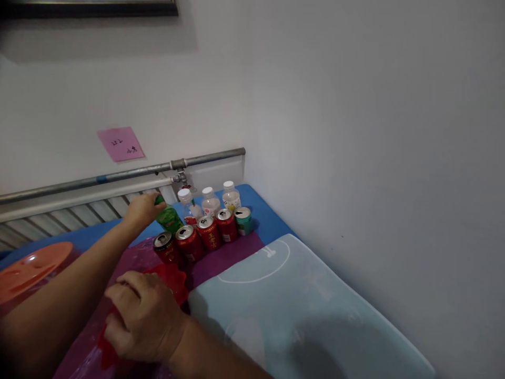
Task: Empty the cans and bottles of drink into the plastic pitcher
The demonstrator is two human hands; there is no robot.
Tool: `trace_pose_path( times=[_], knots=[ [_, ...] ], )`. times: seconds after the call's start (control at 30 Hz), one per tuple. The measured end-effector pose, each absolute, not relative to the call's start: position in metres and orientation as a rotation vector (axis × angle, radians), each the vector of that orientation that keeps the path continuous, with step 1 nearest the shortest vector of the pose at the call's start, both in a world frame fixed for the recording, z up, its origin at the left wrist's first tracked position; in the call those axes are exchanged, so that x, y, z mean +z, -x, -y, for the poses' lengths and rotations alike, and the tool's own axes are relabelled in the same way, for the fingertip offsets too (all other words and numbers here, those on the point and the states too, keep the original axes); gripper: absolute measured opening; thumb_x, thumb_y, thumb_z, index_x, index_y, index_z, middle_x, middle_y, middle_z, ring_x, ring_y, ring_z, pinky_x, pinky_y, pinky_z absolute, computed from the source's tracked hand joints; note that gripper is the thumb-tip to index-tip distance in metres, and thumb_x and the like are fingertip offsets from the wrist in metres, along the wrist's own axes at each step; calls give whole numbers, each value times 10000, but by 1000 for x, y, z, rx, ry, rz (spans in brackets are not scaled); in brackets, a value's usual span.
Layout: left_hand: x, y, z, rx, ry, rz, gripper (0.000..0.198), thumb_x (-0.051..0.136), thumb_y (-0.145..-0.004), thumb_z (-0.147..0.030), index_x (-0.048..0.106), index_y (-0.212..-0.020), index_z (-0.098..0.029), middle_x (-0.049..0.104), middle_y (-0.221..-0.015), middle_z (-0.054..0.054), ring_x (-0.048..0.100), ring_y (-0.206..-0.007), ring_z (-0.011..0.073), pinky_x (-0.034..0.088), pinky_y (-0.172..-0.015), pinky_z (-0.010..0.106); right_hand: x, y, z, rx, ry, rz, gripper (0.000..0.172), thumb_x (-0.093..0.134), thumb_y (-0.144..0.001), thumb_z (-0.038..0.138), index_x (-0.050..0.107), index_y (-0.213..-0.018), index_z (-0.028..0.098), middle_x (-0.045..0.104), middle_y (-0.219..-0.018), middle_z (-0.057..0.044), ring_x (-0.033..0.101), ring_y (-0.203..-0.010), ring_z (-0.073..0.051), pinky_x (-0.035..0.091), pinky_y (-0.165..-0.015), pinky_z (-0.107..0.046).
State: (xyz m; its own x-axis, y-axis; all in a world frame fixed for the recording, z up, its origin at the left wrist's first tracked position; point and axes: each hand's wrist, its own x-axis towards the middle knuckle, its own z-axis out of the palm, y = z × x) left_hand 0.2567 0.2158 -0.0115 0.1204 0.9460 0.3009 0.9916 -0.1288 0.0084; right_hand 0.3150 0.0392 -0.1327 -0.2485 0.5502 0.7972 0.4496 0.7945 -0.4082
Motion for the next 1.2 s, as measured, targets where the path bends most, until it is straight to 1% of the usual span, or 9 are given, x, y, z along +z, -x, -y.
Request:
trace_pose_path(
  times=[0.13,0.37,0.6,0.77,0.83,0.97,1.07,1.13,1.2],
  knots=[
    [-23,-256,-224,-264,2223,1925,374,606,-945,-433,639,-1181,-145,683,-1145,104,664,-1021,227,556,-924,455,-134,-315,-41,167,773,1902,307,521,-907,249,591,-1195,173,670,-1185,-115,656,-1064,-216,593,-928,-352],
    [-28,-260,-228,-194,2232,1913,359,564,-972,-391,613,-1211,-128,661,-1171,123,655,-1049,238,561,-925,454,-137,-313,-42,175,785,1940,288,517,-888,225,612,-1156,175,664,-1137,-108,657,-1018,-217,600,-884,-333],
    [-26,-254,-228,-216,2256,1929,395,560,-966,-434,607,-1225,-140,682,-1144,113,666,-1030,234,552,-922,450,-143,-312,-44,170,821,1979,285,548,-851,203,622,-1126,179,660,-1089,-101,655,-976,-219,600,-868,-332],
    [-16,-249,-217,-325,2273,1916,566,591,-915,-464,538,-1324,-76,710,-1149,206,674,-1091,323,523,-890,396,-143,-315,-44,184,861,1983,300,557,-842,158,632,-1132,177,670,-1135,-95,655,-1013,-217,579,-927,-326],
    [-1,-241,-205,-415,2273,1885,626,586,-907,-457,493,-1391,-71,700,-1200,213,663,-1122,340,512,-910,389,-143,-316,-44,203,872,1988,286,561,-849,154,635,-1124,181,670,-1153,-94,656,-1031,-214,573,-939,-322],
    [37,-195,-179,-648,2148,1877,575,449,-951,-435,455,-1444,-138,678,-1285,128,679,-1062,272,507,-954,371,-142,-319,-43,268,856,1986,283,564,-859,125,636,-1124,191,667,-1177,-94,650,-1088,-212,564,-979,-338],
    [58,-129,-167,-827,1890,1952,557,440,-940,-446,491,-1414,-157,675,-1275,106,676,-1053,243,510,-979,357,-141,-321,-43,312,823,1964,324,534,-869,73,634,-1155,187,670,-1206,-110,642,-1157,-222,556,-1025,-374],
    [63,-74,-161,-827,1686,2067,542,468,-934,-409,523,-1392,-124,658,-1306,137,646,-1146,266,489,-1038,374,-142,-322,-46,334,844,1950,368,518,-878,66,623,-1207,193,664,-1255,-120,637,-1206,-230,550,-1053,-397],
    [61,-16,-155,-738,1497,2204,524,497,-932,-358,553,-1358,-58,631,-1337,199,585,-1255,323,447,-1101,434,-146,-323,-50,305,847,1946,355,524,-898,99,627,-1220,205,669,-1270,-122,654,-1211,-239,554,-1059,-412]
  ],
)
